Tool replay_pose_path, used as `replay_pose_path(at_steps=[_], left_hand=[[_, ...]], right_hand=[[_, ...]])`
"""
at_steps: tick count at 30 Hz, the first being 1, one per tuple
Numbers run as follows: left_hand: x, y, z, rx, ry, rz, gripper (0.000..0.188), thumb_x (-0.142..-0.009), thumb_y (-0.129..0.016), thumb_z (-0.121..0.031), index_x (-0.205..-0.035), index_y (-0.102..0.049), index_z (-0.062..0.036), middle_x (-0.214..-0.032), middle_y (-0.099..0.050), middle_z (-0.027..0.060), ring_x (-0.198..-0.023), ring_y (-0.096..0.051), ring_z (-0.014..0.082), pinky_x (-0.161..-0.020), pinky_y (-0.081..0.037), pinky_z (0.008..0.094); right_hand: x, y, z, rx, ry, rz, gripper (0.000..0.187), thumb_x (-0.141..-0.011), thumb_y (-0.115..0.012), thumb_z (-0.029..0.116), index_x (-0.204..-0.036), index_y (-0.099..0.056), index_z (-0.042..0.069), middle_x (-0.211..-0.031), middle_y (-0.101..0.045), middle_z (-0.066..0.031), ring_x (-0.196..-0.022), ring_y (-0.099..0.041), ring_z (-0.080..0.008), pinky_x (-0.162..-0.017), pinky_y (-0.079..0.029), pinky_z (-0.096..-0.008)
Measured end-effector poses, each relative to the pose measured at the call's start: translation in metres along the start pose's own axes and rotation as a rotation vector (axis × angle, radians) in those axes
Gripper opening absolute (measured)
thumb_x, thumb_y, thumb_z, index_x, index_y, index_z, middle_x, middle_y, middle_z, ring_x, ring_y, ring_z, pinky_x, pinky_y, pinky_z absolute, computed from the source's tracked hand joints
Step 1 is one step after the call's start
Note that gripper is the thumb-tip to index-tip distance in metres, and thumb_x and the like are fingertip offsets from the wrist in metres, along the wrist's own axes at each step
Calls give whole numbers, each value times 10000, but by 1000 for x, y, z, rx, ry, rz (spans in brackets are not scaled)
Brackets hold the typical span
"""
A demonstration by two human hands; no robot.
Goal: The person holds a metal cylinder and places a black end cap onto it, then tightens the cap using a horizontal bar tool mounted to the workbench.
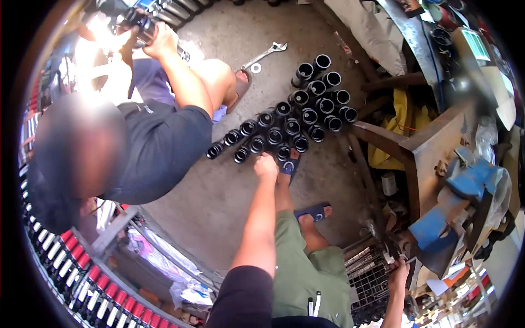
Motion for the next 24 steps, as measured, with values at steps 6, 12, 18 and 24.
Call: replay_pose_path(at_steps=[6,12,18,24], left_hand=[[108,37,22,342,171,21,480,-722,-732,-392,-1041,-732,-34,-1142,-698,238,-1068,-684,366,-925,-553,424],[433,193,170,1246,-140,783,558,-918,-667,-480,-1180,-662,12,-857,-707,126,-678,-695,209,-612,-566,338],[593,378,-26,992,-872,29,526,-660,-867,-60,-1099,-582,-4,-958,-656,87,-861,-640,151,-772,-543,330],[663,420,-172,1039,-1794,-344,413,-732,-823,-25,-1093,-624,-35,-969,-661,22,-876,-632,137,-804,-517,298]], right_hand=[[-3,4,-6,-37,-51,8,194,-967,-614,290,-924,-501,138,-630,-361,53,-538,-384,-107,-509,-376,-313],[12,84,-69,-110,-66,201,295,-1017,-545,392,-955,-590,107,-587,-349,53,-470,-347,-99,-430,-331,-291],[27,122,-116,-5,24,13,340,-961,-641,365,-809,-639,61,-562,-470,11,-457,-464,-134,-418,-369,-325],[83,151,-101,172,307,-313,604,-868,-694,545,-740,-667,-44,-638,-626,-120,-645,-591,-200,-681,-488,-419]])
Point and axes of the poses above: each hand's wrist, its own x-axis away from the middle knuckle, its own y-axis out of the back of the hand, z = x × y, the point moved 5 cm from there along -x, towards the middle knuckle
